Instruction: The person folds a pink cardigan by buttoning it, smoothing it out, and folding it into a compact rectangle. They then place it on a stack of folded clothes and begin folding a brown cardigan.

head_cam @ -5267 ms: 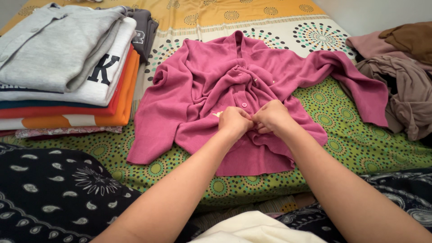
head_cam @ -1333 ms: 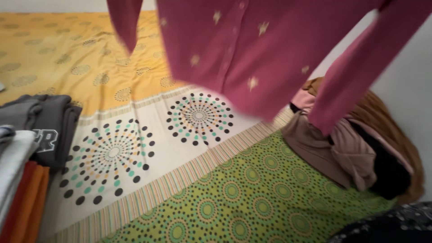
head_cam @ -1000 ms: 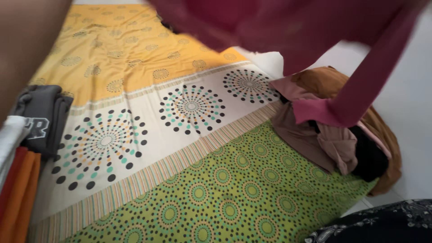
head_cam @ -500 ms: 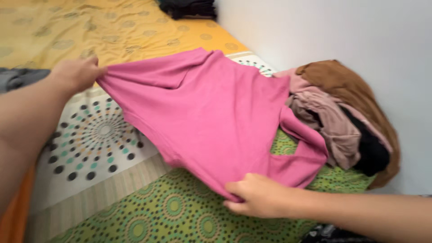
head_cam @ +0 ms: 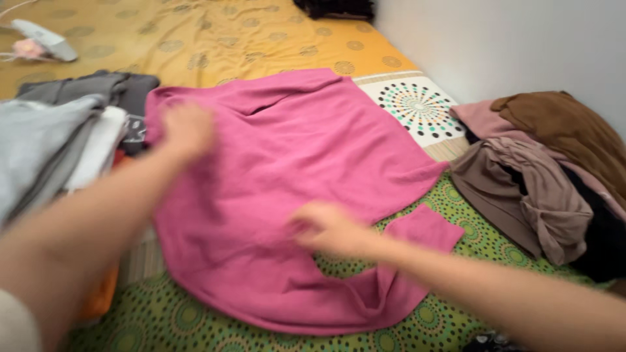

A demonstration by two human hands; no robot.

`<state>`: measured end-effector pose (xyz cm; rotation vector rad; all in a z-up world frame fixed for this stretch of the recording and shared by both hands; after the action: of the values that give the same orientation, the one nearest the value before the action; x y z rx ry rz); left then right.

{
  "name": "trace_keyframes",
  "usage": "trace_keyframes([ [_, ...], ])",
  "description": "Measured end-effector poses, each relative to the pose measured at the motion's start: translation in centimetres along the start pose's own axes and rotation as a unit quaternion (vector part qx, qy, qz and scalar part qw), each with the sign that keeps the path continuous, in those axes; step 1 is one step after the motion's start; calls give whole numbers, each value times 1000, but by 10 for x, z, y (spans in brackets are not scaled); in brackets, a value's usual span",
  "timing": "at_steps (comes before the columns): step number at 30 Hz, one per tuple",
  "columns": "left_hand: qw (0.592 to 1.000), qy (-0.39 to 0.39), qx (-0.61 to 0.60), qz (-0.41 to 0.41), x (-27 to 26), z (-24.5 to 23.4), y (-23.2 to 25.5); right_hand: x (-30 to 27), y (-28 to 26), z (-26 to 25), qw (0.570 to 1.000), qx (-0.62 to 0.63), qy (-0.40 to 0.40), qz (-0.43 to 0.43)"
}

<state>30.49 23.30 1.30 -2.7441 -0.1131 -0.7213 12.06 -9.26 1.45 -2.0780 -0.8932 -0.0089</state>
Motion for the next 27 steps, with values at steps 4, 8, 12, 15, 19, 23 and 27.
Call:
trace_keyframes([
  [4, 968, 164, -155, 110, -100, -104, 106, -17, 94, -99, 951, -308, 9, 27],
  [8, 908, -34, -306, 284, -209, -181, 185, -57, 160, -170, 875, -478, -22, 75],
  [12, 821, -30, -446, 356, -278, -217, 167, -73, 183, -207, 829, -559, 23, -10],
  [15, 801, 35, -453, 391, -289, -213, 125, -72, 192, -212, 812, -582, 32, -37],
  [19, 868, -89, -358, 333, -283, -184, 73, -70, 199, -215, 813, -581, 6, -35],
  [23, 900, -156, -240, 328, -278, -167, 49, -81, 199, -223, 818, -570, -72, -5],
  [27, 871, -164, -306, 347, -285, -175, 45, -107, 198, -223, 784, -587, -203, 16],
])
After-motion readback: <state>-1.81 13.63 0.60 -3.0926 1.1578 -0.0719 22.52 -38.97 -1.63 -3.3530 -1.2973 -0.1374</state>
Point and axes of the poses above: each hand's wrist, its own x-axis towards the middle knuckle, its own z-axis out of the palm, y = z × x, the point moved 5 cm from there along x, towards the middle knuckle, and after that the axes turned 13 degrees about y, right-handed, at the moved point
